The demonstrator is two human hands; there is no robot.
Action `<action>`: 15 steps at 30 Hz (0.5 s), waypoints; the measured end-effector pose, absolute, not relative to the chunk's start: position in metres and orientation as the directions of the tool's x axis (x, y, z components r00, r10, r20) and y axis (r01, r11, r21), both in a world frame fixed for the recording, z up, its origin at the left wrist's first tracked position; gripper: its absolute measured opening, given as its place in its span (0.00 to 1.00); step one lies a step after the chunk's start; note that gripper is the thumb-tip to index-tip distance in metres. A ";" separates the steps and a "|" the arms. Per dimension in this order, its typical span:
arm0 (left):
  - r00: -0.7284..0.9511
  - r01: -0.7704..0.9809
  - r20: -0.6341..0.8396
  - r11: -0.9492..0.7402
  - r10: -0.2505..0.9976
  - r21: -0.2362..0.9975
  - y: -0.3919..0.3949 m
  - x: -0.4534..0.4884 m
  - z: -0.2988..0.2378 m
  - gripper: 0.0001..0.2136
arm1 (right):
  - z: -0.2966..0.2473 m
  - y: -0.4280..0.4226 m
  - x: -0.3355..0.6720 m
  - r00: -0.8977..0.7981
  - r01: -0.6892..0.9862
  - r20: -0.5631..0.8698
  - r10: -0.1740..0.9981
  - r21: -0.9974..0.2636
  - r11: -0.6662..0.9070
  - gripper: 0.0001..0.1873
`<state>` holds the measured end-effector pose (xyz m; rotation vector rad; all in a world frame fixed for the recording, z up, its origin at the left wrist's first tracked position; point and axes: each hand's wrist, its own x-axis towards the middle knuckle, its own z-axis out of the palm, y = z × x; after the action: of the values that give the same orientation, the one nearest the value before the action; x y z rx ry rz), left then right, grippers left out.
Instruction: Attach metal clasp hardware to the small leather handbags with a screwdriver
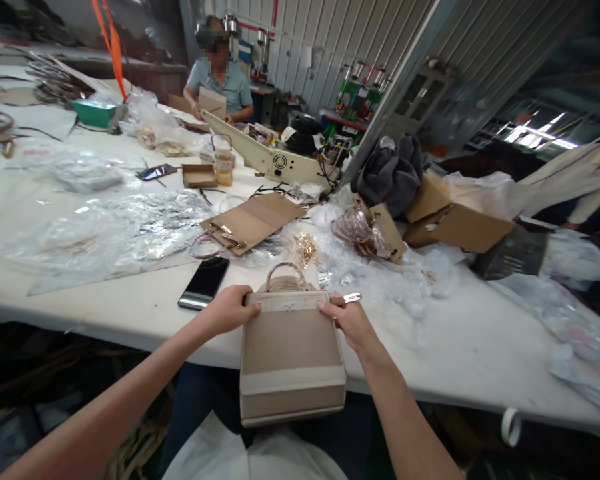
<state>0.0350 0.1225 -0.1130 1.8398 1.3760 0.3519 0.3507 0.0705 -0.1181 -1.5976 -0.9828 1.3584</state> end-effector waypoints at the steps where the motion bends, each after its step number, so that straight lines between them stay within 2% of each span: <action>1: 0.369 0.675 -0.229 -0.090 0.901 0.732 0.122 0.036 -0.118 0.12 | -0.122 0.071 0.351 0.121 0.074 -0.356 0.926 -0.928 -0.366 0.21; 6: 0.307 0.650 -0.159 -0.084 0.938 0.756 0.124 0.037 -0.134 0.13 | -0.129 0.073 0.353 0.144 0.300 -0.217 0.965 -0.920 -0.252 0.15; 10: 0.369 0.559 -0.145 -0.095 0.918 0.823 0.131 0.034 -0.148 0.15 | -0.133 0.077 0.357 0.174 0.493 -0.143 0.974 -0.844 -0.212 0.14; 12: 0.394 0.509 -0.127 -0.102 0.910 0.854 0.131 0.033 -0.153 0.15 | -0.137 0.076 0.360 0.210 0.515 -0.128 0.969 -0.828 -0.221 0.14; 15: 0.412 0.449 -0.097 -0.109 0.906 0.887 0.129 0.032 -0.156 0.17 | -0.143 0.074 0.364 0.167 0.390 -0.210 0.963 -0.883 -0.261 0.16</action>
<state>0.0318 0.1287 -0.1560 1.7275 1.1863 0.6092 0.3636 0.0735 -0.1428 -1.7611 -1.2902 1.0639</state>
